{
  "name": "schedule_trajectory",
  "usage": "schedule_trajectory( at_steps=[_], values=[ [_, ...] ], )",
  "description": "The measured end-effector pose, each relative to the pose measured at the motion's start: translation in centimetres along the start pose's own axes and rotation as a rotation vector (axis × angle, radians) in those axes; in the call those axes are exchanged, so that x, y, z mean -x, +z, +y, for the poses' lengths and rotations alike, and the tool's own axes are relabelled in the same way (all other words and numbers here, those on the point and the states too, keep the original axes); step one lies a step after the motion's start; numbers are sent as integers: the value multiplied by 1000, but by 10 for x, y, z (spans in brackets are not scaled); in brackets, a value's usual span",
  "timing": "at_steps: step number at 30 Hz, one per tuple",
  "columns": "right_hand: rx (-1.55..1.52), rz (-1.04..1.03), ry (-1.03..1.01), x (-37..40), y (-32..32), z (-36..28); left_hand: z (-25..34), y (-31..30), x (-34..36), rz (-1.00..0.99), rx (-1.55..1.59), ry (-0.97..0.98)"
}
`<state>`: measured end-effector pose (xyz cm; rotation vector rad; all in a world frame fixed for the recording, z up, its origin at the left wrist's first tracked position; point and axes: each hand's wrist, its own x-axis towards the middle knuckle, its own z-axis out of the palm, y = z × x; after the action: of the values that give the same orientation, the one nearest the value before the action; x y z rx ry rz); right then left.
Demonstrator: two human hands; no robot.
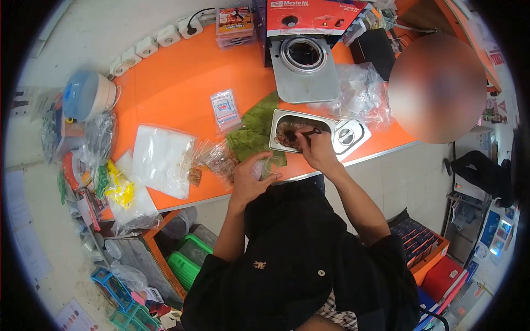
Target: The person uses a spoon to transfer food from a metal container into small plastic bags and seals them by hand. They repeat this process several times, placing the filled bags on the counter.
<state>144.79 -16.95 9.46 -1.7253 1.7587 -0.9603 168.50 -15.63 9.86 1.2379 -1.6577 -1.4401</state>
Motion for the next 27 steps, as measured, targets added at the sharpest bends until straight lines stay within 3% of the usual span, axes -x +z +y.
schedule_trajectory(
  at_steps=[1,2,6,9,15,24,27],
  values=[
    [-114,-133,140,-1,-1,-1,0,0,-2,16,-10,23],
    [-197,-103,223,-1,-4,-3,0,0,-2,24,-7,22],
    [-306,-13,284,-4,-1,-2,2,-2,1,25,-3,4],
    [-295,-110,279,-3,2,2,-6,0,2,41,62,-28],
    [-797,25,560,0,-10,22,-5,-9,-7,169,-30,104],
    [-1018,212,725,1,-28,36,21,-3,-44,228,-195,181],
    [-1082,232,625,-5,-54,25,28,8,-59,229,-257,218]
  ],
)
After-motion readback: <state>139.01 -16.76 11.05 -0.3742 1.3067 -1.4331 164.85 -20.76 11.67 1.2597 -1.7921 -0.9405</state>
